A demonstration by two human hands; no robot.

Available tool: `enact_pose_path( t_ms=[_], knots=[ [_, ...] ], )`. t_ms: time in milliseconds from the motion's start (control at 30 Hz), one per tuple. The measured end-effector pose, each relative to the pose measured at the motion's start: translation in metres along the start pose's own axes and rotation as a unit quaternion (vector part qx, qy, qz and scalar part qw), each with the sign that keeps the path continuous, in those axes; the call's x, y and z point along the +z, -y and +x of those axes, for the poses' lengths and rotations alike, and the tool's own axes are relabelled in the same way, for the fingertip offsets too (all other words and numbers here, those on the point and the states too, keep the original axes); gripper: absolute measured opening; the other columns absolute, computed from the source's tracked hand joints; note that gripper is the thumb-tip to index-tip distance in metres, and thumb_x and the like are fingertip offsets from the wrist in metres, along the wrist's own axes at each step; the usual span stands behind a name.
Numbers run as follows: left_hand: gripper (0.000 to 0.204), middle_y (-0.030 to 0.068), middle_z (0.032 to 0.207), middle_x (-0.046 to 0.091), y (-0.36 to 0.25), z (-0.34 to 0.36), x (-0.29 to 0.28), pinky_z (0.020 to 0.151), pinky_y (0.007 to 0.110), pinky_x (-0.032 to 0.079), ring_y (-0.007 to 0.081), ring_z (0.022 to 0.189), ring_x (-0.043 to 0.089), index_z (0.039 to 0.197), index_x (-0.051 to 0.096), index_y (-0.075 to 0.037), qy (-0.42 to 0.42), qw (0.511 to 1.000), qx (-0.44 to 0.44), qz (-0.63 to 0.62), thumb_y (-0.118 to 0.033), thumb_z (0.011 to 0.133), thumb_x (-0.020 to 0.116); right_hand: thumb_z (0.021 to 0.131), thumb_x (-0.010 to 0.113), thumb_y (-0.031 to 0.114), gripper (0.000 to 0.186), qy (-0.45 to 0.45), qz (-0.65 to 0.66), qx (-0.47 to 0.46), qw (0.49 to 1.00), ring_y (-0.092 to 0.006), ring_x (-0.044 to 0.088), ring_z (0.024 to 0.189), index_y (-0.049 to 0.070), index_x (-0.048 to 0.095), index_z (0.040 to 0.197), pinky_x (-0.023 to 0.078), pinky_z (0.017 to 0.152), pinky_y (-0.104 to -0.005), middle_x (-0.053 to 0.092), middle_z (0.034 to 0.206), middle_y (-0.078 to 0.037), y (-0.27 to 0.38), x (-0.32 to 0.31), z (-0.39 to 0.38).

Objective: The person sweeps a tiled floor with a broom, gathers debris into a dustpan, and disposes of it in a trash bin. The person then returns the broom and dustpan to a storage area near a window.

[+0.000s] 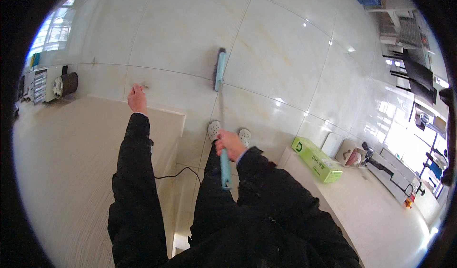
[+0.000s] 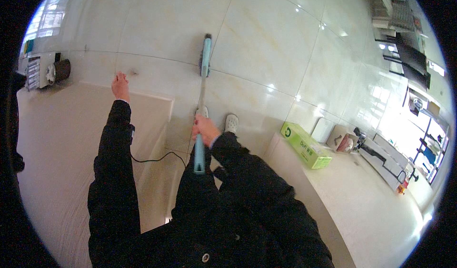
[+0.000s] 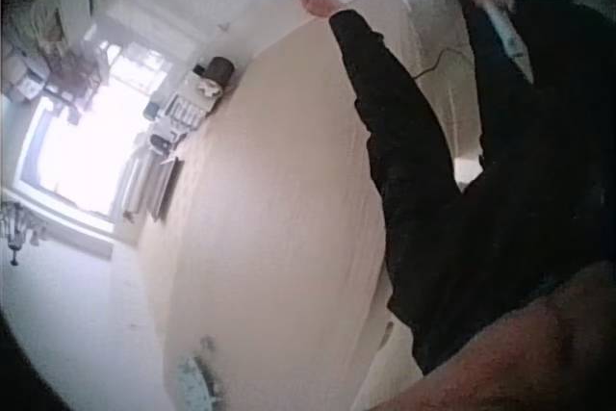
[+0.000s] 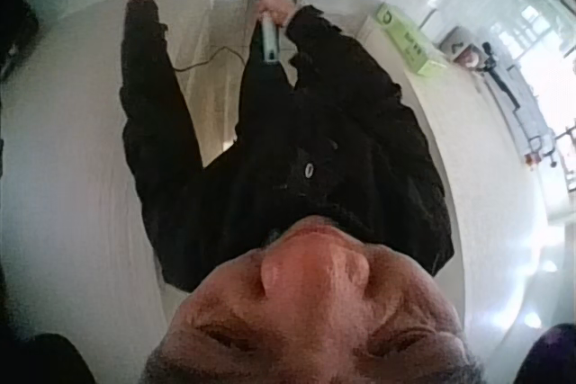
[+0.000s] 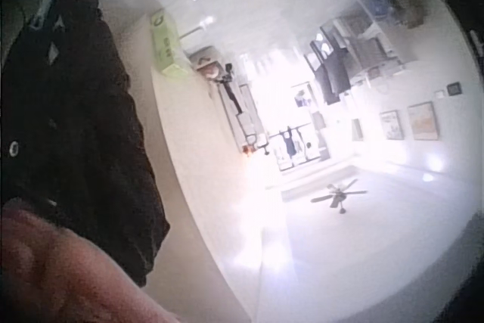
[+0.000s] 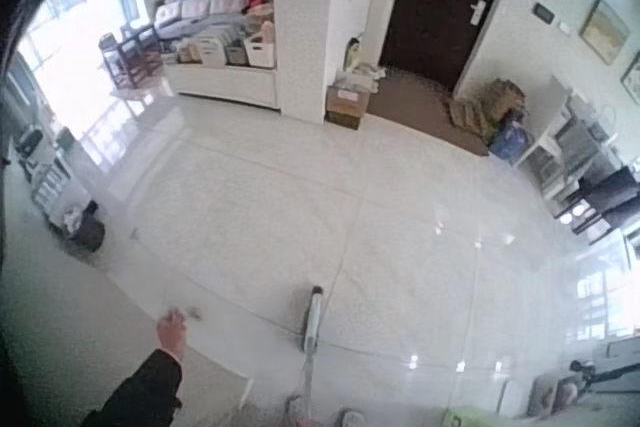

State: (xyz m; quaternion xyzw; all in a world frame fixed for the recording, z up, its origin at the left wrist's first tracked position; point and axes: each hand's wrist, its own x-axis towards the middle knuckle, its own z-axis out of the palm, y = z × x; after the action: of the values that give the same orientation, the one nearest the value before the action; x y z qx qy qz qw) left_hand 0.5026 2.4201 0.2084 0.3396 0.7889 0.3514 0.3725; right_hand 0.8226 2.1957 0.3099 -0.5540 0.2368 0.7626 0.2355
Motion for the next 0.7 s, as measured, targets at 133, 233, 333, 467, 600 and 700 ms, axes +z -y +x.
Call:
enact_pose_path(
  t_ms=[133, 233, 333, 467, 600, 700],
  knots=[
    [0.043, 0.0041, 0.066, 0.06, 0.0, -0.006, 0.004, 0.058, 0.03, 0.044, 0.0133, 0.061, 0.055, 0.075, 0.063, -0.002, -0.014, 1.0, -0.009, -0.018, -0.038, 0.096, 0.05, 0.097, 0.049, 0.027, 0.022, 0.002, -0.013, 0.003, 1.0, -0.013, 0.042, 0.048, 0.006, 0.051, 0.092, 0.04, 0.044, -0.031, 0.043, 0.062, -0.001, 0.063, -0.056, -0.079],
    [0.042, 0.0037, 0.066, 0.059, -0.008, -0.022, 0.009, 0.057, 0.029, 0.044, 0.0129, 0.06, 0.054, 0.074, 0.062, -0.003, -0.019, 0.998, -0.037, -0.053, -0.037, 0.096, 0.051, 0.098, 0.046, 0.03, 0.026, -0.12, -0.122, -0.027, 0.985, -0.011, 0.04, 0.048, 0.004, 0.048, 0.095, 0.038, 0.043, -0.0311, 0.039, 0.061, 0.0, 0.105, -0.102, -0.105],
    [0.039, 0.0028, 0.069, 0.059, -0.023, -0.041, 0.014, 0.055, 0.029, 0.044, 0.0123, 0.059, 0.052, 0.075, 0.06, -0.003, -0.039, 0.991, -0.064, -0.114, -0.035, 0.097, 0.052, 0.097, 0.047, 0.029, 0.027, -0.152, -0.147, -0.046, 0.976, -0.0173, 0.045, 0.048, 0.003, 0.046, 0.09, 0.04, 0.043, -0.0356, 0.043, 0.058, -0.005, 0.148, -0.131, -0.081],
    [0.034, 0.0016, 0.073, 0.057, -0.046, -0.059, 0.02, 0.057, 0.028, 0.044, 0.0113, 0.061, 0.051, 0.079, 0.059, -0.004, -0.06, 0.981, -0.075, -0.166, -0.032, 0.097, 0.052, 0.094, 0.047, 0.022, 0.021, -0.106, -0.149, -0.035, 0.983, -0.0268, 0.053, 0.051, 0.001, 0.047, 0.091, 0.043, 0.045, -0.0418, 0.047, 0.057, -0.011, 0.181, -0.109, -0.006],
    [0.032, 0.0013, 0.074, 0.056, -0.078, -0.065, 0.017, 0.06, 0.028, 0.046, 0.0111, 0.063, 0.052, 0.08, 0.059, -0.005, -0.087, 0.97, -0.065, -0.218, -0.031, 0.098, 0.053, 0.093, 0.046, 0.02, 0.019, -0.013, -0.189, 0.002, 0.982, -0.0245, 0.045, 0.047, 0.001, 0.043, 0.091, 0.041, 0.044, -0.0391, 0.043, 0.058, -0.009, 0.185, -0.025, 0.043],
    [0.031, 0.0012, 0.074, 0.056, -0.104, -0.071, 0.02, 0.063, 0.028, 0.047, 0.0116, 0.064, 0.053, 0.08, 0.059, -0.005, -0.13, 0.958, -0.077, -0.246, -0.03, 0.098, 0.055, 0.094, 0.047, 0.02, 0.017, 0.031, -0.198, 0.007, 0.98, -0.0203, 0.042, 0.046, 0.003, 0.043, 0.091, 0.04, 0.043, -0.0352, 0.041, 0.057, -0.006, 0.216, 0.001, 0.015]
  ],
)
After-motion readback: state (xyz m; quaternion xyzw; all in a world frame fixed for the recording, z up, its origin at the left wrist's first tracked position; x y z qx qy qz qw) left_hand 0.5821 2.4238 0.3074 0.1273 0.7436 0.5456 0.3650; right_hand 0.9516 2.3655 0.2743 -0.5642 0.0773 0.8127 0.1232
